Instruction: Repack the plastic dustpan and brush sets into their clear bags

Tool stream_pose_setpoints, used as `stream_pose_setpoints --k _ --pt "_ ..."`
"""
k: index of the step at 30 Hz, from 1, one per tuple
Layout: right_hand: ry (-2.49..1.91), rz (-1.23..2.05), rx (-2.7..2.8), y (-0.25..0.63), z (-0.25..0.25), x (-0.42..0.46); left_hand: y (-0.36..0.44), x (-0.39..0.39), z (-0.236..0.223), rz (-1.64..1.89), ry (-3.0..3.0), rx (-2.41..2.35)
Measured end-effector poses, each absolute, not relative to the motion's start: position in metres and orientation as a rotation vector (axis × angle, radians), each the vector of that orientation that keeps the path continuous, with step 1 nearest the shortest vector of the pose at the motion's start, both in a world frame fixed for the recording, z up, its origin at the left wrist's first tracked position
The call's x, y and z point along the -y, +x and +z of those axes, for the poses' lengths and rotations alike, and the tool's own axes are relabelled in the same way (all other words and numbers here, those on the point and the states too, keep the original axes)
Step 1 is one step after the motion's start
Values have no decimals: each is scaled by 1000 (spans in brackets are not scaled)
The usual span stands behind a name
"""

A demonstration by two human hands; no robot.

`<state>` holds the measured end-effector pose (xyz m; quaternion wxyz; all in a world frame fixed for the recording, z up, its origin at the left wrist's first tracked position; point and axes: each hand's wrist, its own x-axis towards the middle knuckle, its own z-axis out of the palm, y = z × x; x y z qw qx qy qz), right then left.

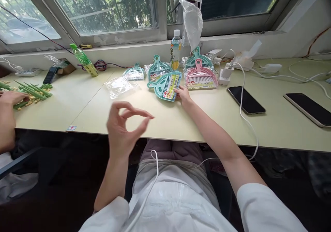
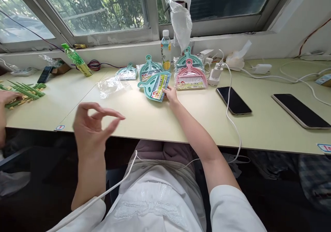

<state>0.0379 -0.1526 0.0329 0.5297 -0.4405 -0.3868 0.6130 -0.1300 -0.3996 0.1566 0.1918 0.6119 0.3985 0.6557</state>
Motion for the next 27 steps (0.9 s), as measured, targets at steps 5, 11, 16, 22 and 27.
stream_pose_setpoints --k 5,11,16,22,27 --pt "-1049 1445 943 39 28 149 -101 407 142 1854 1756 -1065" --pt "-1029 1446 973 39 28 150 -95 407 147 1853 1778 -1024" --pt "-1039 1450 972 40 29 150 -89 411 145 1846 1741 -1049" --pt "-1037 1451 983 40 26 147 -87 406 146 1858 1729 -951" --pt "-1029 1446 988 40 26 147 -88 404 147 1813 1774 -898"
